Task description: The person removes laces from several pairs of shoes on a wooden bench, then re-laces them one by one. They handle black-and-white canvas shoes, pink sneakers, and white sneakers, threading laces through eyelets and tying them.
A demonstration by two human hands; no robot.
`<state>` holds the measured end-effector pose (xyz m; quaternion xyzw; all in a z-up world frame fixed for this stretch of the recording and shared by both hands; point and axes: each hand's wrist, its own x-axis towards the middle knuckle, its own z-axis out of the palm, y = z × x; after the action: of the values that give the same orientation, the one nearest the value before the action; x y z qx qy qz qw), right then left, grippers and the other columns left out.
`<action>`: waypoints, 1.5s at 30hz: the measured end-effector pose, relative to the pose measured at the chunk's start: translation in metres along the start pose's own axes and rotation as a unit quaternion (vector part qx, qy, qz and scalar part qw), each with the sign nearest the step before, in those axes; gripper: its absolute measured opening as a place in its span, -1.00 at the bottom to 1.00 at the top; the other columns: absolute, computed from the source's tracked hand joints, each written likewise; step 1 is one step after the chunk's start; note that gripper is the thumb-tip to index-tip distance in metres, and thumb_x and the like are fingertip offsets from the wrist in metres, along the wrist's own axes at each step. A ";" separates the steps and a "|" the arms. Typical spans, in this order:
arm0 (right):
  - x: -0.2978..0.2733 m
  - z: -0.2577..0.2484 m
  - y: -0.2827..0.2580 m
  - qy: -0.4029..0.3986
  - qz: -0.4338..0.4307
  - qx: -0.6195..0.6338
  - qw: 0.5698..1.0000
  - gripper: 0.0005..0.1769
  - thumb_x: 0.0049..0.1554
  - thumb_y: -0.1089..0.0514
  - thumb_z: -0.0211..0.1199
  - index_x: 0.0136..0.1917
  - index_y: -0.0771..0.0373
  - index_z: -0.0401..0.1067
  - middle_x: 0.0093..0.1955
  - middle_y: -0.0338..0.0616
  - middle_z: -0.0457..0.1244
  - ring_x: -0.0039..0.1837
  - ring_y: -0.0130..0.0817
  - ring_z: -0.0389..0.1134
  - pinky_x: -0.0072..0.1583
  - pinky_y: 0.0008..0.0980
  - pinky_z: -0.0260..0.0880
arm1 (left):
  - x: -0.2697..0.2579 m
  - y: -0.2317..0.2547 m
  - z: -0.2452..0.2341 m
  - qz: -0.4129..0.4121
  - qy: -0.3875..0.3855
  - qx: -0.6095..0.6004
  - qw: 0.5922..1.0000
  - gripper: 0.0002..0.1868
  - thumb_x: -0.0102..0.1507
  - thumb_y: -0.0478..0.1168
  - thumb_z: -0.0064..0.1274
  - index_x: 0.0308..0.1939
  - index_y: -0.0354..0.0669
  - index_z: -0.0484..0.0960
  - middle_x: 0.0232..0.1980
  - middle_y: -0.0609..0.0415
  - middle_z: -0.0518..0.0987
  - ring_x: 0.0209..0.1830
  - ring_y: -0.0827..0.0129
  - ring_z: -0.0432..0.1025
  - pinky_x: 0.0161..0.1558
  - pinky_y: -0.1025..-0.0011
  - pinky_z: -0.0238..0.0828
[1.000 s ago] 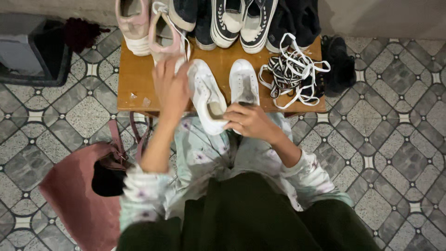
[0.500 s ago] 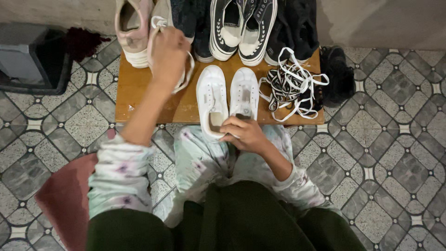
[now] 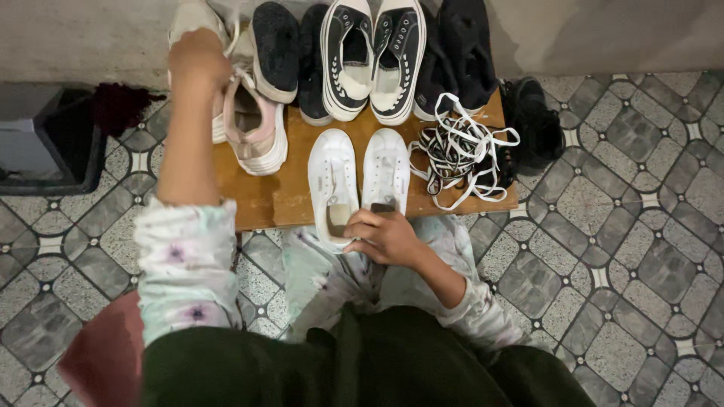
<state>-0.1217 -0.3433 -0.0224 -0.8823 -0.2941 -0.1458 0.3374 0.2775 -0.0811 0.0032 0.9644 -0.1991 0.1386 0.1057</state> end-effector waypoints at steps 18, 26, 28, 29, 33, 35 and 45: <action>-0.031 0.031 0.007 0.195 -0.048 -0.143 0.969 -0.46 -0.04 -0.12 0.56 0.10 0.18 0.50 0.12 -0.14 0.30 0.22 -0.08 0.30 0.27 -0.03 0.24 | -0.327 0.213 -0.041 -0.036 0.017 -0.453 0.891 -0.38 0.35 -0.19 -0.04 0.52 -0.12 0.29 0.58 -0.40 0.18 0.59 -0.27 0.09 0.49 0.06 0.04; -0.047 0.043 -0.007 0.247 0.074 -0.119 0.959 -0.57 0.06 0.12 0.49 0.07 0.20 0.31 0.37 -0.05 0.24 0.48 0.10 0.18 0.56 0.25 -0.10 | -0.311 0.194 0.010 -0.129 0.109 -0.406 0.898 -0.56 0.36 -0.25 -0.20 0.30 -0.14 0.55 0.25 -0.26 0.60 0.24 -0.11 0.51 0.29 0.16 0.38; -0.041 0.036 0.002 0.233 0.061 -0.117 0.964 -0.63 0.10 0.18 0.47 0.06 0.21 0.32 0.36 -0.08 0.25 0.47 0.04 0.21 0.59 0.23 -0.06 | -0.303 0.193 0.013 -0.168 0.097 -0.419 0.887 -0.63 0.44 -0.19 -0.17 0.26 -0.14 0.59 0.17 -0.22 0.65 0.16 -0.03 0.57 0.22 0.21 0.44; -0.040 0.034 0.004 0.229 0.061 -0.113 0.965 -0.63 0.10 0.18 0.47 0.06 0.21 0.33 0.33 -0.09 0.26 0.44 0.01 0.23 0.59 0.22 -0.05 | -0.303 0.192 0.013 -0.159 0.087 -0.441 0.879 -0.62 0.43 -0.16 -0.11 0.28 -0.15 0.57 0.17 -0.22 0.65 0.16 -0.01 0.58 0.21 0.22 0.44; -0.041 0.029 0.004 0.220 0.065 -0.097 0.968 -0.66 0.09 0.18 0.47 0.04 0.22 0.37 0.23 -0.11 0.30 0.34 -0.07 0.29 0.56 0.20 -0.03 | -0.307 0.192 0.006 -0.097 0.063 -0.471 0.875 -0.46 0.34 -0.12 0.11 0.36 -0.23 0.45 0.19 -0.25 0.61 0.16 0.04 0.54 0.18 0.25 0.40; -0.044 0.029 0.000 0.222 0.071 -0.093 0.968 -0.70 0.09 0.19 0.46 0.04 0.22 0.41 0.17 -0.12 0.33 0.29 -0.11 0.32 0.55 0.17 -0.01 | -0.307 0.191 0.003 -0.066 0.062 -0.474 0.876 -0.38 0.27 -0.18 0.15 0.41 -0.24 0.40 0.21 -0.26 0.59 0.18 0.06 0.52 0.19 0.26 0.39; -0.047 0.032 -0.019 0.236 0.099 -0.117 0.960 -0.89 0.16 0.24 0.37 -0.03 0.13 0.50 0.07 -0.27 0.37 0.17 -0.29 0.36 0.53 0.03 0.08 | -0.302 0.187 0.004 -0.117 0.000 -0.561 0.819 -0.36 0.22 -0.33 0.06 0.43 -0.19 0.42 0.15 -0.09 0.64 0.02 0.36 0.50 0.10 0.42 0.43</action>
<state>-0.1690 -0.3301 -0.0573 -0.8808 -0.0977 -0.3491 0.3046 -0.0657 -0.1433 -0.0662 0.7540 -0.1279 -0.0107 0.6443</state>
